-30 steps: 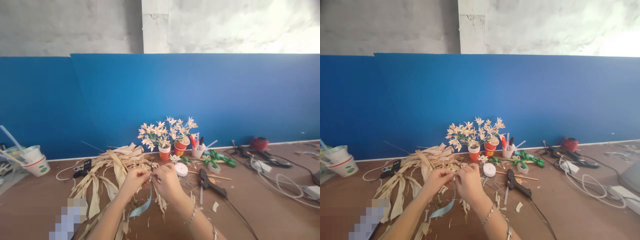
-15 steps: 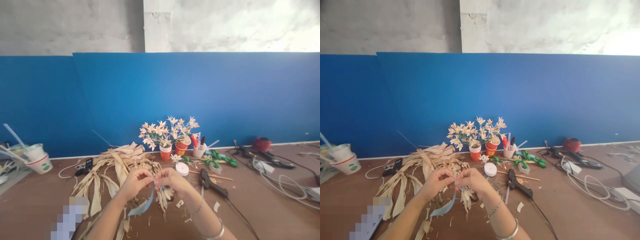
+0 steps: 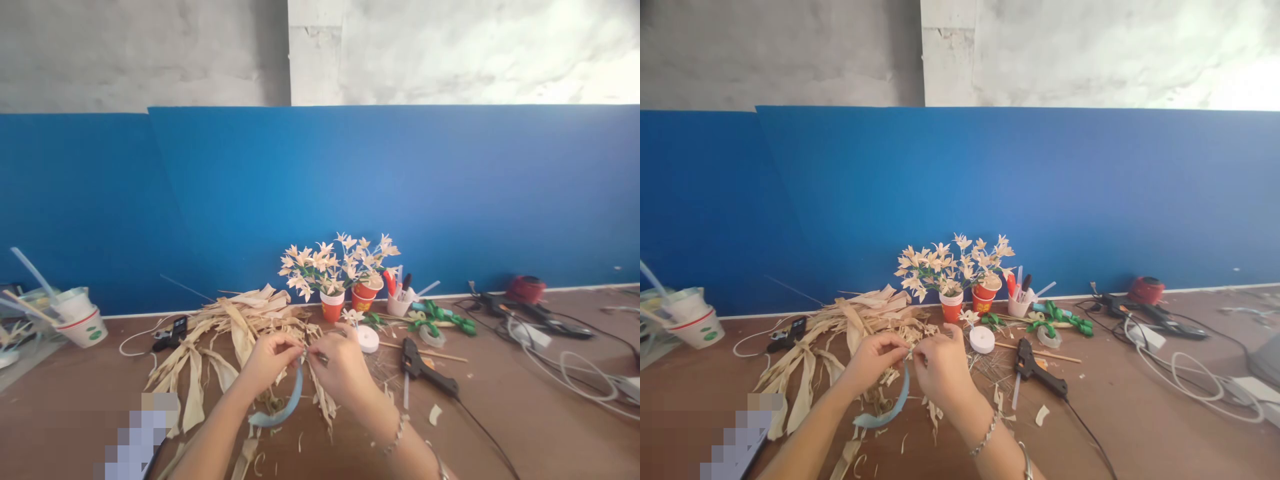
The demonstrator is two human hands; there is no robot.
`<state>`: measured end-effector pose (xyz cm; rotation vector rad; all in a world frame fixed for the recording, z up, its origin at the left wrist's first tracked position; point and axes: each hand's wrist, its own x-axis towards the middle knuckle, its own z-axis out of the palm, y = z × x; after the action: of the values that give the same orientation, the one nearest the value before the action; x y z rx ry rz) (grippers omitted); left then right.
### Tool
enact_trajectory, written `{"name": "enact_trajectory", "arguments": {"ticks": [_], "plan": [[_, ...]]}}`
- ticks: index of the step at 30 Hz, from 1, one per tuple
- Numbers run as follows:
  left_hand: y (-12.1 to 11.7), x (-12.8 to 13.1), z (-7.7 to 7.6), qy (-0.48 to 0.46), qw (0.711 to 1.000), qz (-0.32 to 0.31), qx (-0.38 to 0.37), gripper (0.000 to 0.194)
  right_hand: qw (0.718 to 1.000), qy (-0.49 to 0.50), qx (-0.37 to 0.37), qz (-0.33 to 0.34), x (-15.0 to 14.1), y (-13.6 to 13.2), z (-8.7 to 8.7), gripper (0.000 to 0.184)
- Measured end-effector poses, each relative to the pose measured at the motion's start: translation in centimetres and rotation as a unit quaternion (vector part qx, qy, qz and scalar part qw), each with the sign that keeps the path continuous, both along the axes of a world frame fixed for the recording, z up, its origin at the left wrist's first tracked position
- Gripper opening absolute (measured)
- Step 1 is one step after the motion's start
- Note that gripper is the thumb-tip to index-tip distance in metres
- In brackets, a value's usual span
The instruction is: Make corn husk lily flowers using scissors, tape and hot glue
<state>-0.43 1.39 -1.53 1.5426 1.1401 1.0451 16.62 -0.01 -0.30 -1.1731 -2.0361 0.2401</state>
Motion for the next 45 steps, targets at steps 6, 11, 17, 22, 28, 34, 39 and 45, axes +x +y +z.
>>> {"name": "enact_trajectory", "arguments": {"ticks": [6,11,17,22,28,34,39,45], "plan": [[-0.8,-0.3,1.2,-0.018,0.997,-0.071,0.036,0.012,0.865,0.243,-0.416,0.138,1.4,0.5,0.7,0.007],[-1.7,0.0,2.2,-0.007,0.993,-0.104,0.059,0.015,0.734,0.319,-0.559,0.216,1.7,1.0,0.4,0.014],[-1.3,0.5,1.4,-0.008,0.999,-0.014,0.029,0.019,0.936,0.177,-0.296,0.065,0.3,0.3,0.1,0.011],[-0.5,0.5,0.6,-0.011,1.000,0.009,-0.007,0.017,0.999,-0.005,-0.016,-0.029,-0.4,-0.6,0.1,0.013],[-0.4,-0.2,0.8,-0.033,0.999,-0.027,-0.003,0.017,0.977,0.090,-0.191,0.033,0.5,-0.2,0.7,0.009],[-1.3,0.2,1.7,-0.052,0.996,-0.070,-0.002,0.020,0.768,0.288,-0.540,0.189,1.4,0.8,0.7,0.015],[-1.4,0.3,1.7,-0.053,0.998,-0.024,-0.010,0.023,0.880,0.230,-0.401,0.104,0.8,0.5,0.4,0.018],[-0.8,0.5,1.0,-0.041,0.999,0.018,-0.013,0.018,0.997,0.021,-0.064,-0.022,-0.2,-0.6,0.4,0.009]]}}
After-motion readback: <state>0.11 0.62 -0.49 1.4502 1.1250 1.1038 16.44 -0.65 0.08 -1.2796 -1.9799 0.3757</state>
